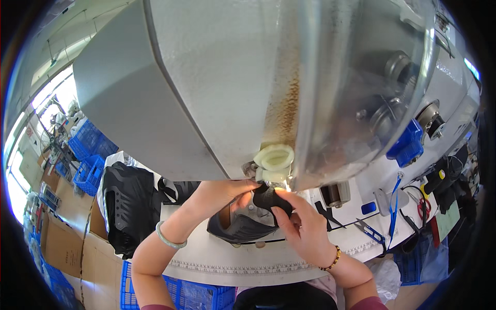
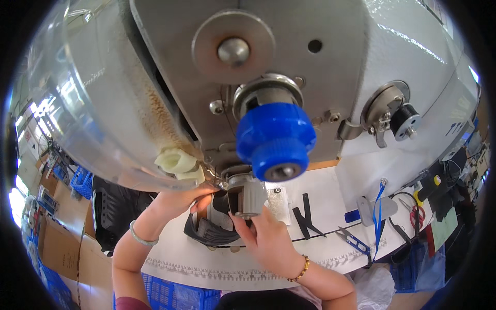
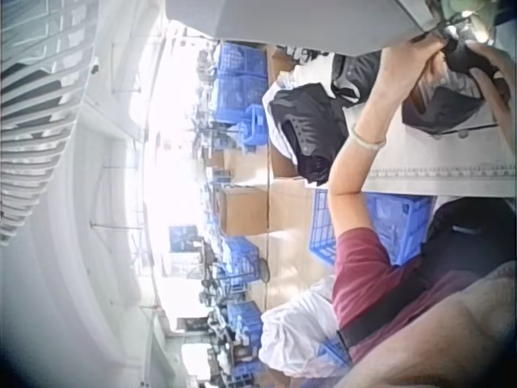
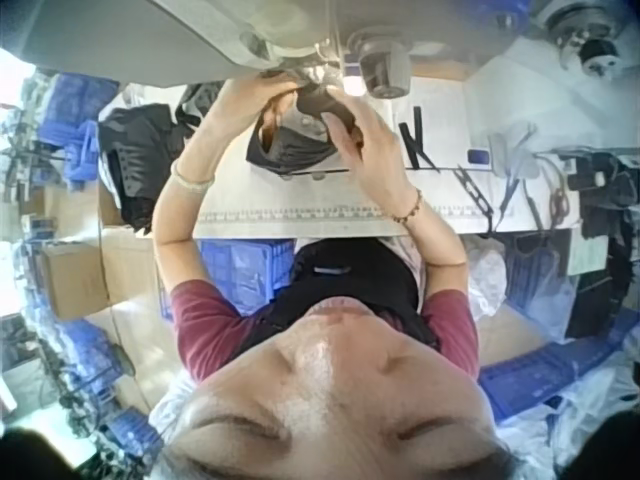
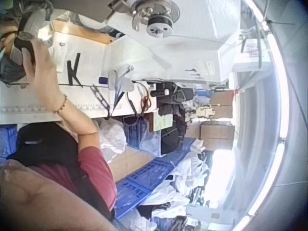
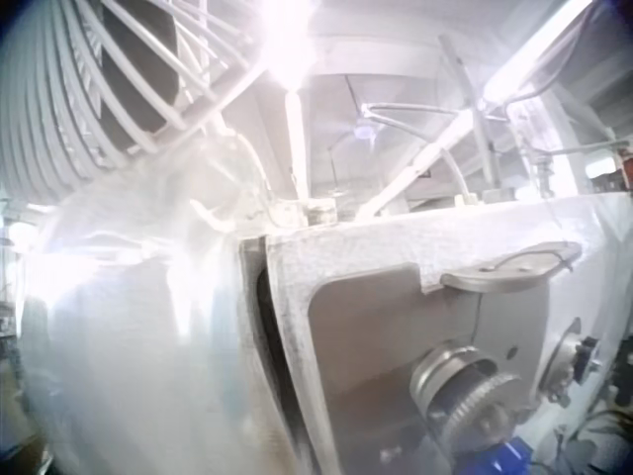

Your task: The person sews shoe upper components using a sewing machine, attaching fabric strips to the shoe pieces by guiding them under the needle and folding the assembled parts by hand.

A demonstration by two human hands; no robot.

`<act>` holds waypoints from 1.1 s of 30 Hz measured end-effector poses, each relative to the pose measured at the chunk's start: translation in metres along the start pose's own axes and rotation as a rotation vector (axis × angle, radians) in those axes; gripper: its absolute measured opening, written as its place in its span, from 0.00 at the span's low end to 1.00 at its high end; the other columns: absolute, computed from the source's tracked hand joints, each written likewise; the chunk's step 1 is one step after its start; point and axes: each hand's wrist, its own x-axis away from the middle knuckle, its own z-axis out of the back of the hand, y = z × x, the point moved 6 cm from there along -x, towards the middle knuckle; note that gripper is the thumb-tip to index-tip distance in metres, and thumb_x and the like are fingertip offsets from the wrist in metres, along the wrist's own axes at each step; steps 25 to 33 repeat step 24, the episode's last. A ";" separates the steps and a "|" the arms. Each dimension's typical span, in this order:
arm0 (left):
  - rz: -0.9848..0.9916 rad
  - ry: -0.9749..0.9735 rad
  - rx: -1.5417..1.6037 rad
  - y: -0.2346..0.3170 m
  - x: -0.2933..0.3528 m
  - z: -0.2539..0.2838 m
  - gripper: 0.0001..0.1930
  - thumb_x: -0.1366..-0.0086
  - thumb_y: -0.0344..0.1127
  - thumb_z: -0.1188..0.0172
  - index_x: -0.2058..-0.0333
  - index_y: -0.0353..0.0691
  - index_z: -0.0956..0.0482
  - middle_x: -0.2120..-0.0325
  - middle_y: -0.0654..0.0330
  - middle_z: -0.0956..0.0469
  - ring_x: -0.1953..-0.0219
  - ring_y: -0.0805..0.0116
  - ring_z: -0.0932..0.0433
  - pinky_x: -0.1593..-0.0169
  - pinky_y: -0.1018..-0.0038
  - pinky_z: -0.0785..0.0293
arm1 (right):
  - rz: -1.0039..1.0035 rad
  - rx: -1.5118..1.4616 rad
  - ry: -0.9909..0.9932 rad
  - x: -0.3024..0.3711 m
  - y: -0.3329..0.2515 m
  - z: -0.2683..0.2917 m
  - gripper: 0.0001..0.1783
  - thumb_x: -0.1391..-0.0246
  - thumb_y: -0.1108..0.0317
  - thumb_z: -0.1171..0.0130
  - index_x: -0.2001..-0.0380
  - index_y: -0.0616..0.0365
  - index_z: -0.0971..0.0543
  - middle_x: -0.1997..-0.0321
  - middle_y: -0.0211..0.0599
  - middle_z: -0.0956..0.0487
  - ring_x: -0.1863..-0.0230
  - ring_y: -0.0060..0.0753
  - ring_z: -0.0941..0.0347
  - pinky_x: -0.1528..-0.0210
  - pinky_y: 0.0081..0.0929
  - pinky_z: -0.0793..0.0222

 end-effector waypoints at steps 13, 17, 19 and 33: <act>-0.022 -0.048 -0.015 0.003 0.001 -0.002 0.12 0.40 0.34 0.47 0.81 0.36 0.27 0.89 0.65 0.30 0.89 0.81 0.37 0.84 0.84 0.43 | -0.081 -0.075 0.004 0.010 0.011 -0.002 0.12 0.52 0.79 0.42 0.66 0.61 0.33 0.77 0.30 0.29 0.87 0.09 0.36 0.86 0.11 0.45; -0.057 -0.037 0.027 0.007 0.004 -0.005 0.10 0.39 0.34 0.47 0.78 0.35 0.27 0.89 0.64 0.30 0.90 0.82 0.37 0.84 0.84 0.44 | -0.058 -0.087 -0.012 0.012 0.010 -0.003 0.11 0.52 0.79 0.42 0.67 0.61 0.34 0.81 0.28 0.30 0.86 0.09 0.36 0.85 0.10 0.45; -0.066 -0.024 0.045 0.006 0.004 -0.004 0.09 0.40 0.33 0.47 0.77 0.35 0.27 0.89 0.64 0.30 0.90 0.82 0.37 0.84 0.84 0.44 | -0.054 -0.088 -0.006 0.011 0.010 -0.003 0.11 0.52 0.79 0.42 0.67 0.61 0.34 0.81 0.28 0.30 0.86 0.09 0.36 0.85 0.10 0.45; 0.014 -0.021 0.065 -0.010 -0.002 0.001 0.10 0.40 0.35 0.46 0.76 0.34 0.26 0.88 0.64 0.29 0.89 0.80 0.35 0.82 0.83 0.40 | -0.111 -0.141 -0.028 0.010 0.010 -0.003 0.12 0.51 0.79 0.43 0.66 0.61 0.35 0.83 0.27 0.30 0.86 0.10 0.35 0.85 0.10 0.44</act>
